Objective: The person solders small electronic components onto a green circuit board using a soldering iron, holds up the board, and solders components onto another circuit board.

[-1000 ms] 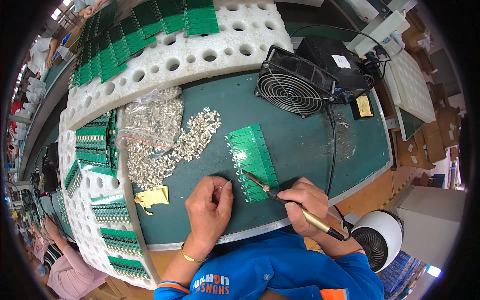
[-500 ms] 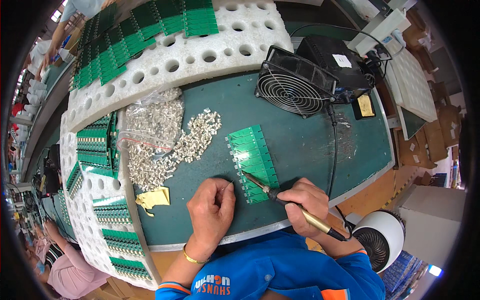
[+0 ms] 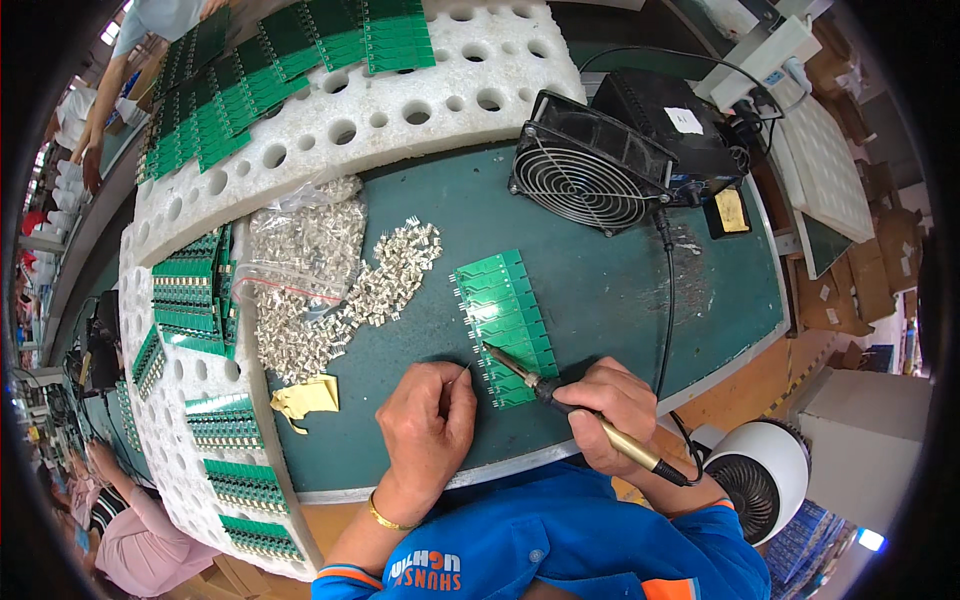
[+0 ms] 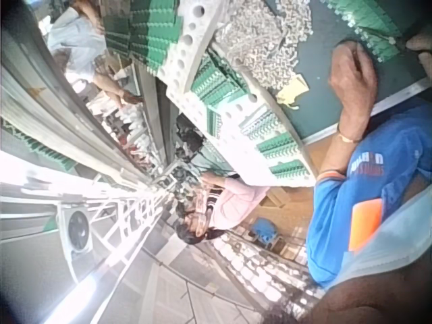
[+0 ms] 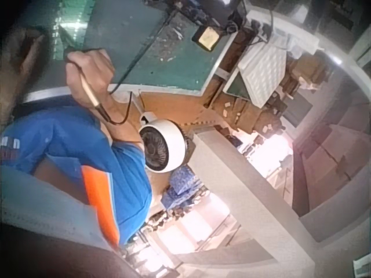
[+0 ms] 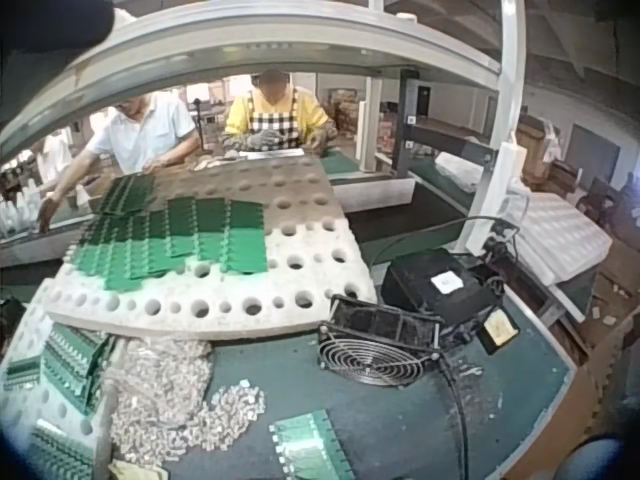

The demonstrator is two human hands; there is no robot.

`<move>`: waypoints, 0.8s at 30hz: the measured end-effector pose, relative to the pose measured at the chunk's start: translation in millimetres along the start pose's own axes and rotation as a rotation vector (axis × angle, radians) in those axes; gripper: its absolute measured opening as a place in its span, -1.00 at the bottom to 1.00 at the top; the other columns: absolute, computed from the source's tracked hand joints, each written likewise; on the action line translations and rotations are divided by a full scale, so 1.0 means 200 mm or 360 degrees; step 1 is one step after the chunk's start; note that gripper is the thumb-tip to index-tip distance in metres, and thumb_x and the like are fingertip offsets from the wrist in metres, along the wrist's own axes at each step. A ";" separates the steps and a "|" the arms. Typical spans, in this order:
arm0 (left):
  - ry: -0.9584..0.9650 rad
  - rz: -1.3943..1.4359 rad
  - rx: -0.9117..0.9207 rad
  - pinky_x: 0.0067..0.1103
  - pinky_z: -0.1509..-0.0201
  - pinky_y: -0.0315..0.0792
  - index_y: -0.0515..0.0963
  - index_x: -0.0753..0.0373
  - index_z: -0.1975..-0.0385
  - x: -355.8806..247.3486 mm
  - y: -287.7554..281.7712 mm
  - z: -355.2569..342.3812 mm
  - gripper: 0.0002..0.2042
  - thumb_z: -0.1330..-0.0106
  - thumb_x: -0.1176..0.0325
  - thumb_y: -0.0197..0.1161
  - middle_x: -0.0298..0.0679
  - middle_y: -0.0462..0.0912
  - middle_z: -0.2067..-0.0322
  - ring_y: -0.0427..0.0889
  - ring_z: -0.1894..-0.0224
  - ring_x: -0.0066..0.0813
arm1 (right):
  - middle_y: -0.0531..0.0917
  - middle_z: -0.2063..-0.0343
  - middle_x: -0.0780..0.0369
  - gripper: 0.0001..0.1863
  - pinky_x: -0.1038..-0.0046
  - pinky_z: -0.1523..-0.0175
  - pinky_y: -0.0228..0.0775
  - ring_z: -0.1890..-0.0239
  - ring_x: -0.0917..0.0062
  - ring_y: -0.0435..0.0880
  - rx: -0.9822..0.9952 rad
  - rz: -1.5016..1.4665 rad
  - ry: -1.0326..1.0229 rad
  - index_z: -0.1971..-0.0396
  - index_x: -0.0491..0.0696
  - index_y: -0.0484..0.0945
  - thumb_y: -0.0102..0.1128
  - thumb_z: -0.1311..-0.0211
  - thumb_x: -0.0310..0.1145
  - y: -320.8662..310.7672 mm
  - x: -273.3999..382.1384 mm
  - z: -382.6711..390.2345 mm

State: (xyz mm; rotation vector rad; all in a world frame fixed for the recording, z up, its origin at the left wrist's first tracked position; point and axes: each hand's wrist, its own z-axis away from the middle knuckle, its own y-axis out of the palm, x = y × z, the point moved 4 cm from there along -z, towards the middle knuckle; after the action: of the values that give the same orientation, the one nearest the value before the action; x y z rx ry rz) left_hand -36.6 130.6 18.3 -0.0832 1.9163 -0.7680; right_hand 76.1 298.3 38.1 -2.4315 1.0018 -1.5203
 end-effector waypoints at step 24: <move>-0.0027 -0.0036 0.0070 -0.60 0.49 0.42 0.54 0.36 0.44 -0.01 0.01 0.00 -0.92 -0.21 0.61 0.32 -0.20 0.56 0.55 0.55 0.58 -0.52 | 0.62 0.58 0.20 -0.81 0.38 0.44 0.30 0.64 0.40 0.53 0.0009 0.0037 -0.0040 0.30 -0.17 0.61 0.26 -0.24 -0.33 0.01 0.00 0.01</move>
State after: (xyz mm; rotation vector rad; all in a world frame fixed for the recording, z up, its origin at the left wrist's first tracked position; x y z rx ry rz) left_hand -36.0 133.4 18.7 -0.0844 1.8843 -0.8218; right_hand 76.3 296.6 37.1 -2.4204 1.0160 -1.4795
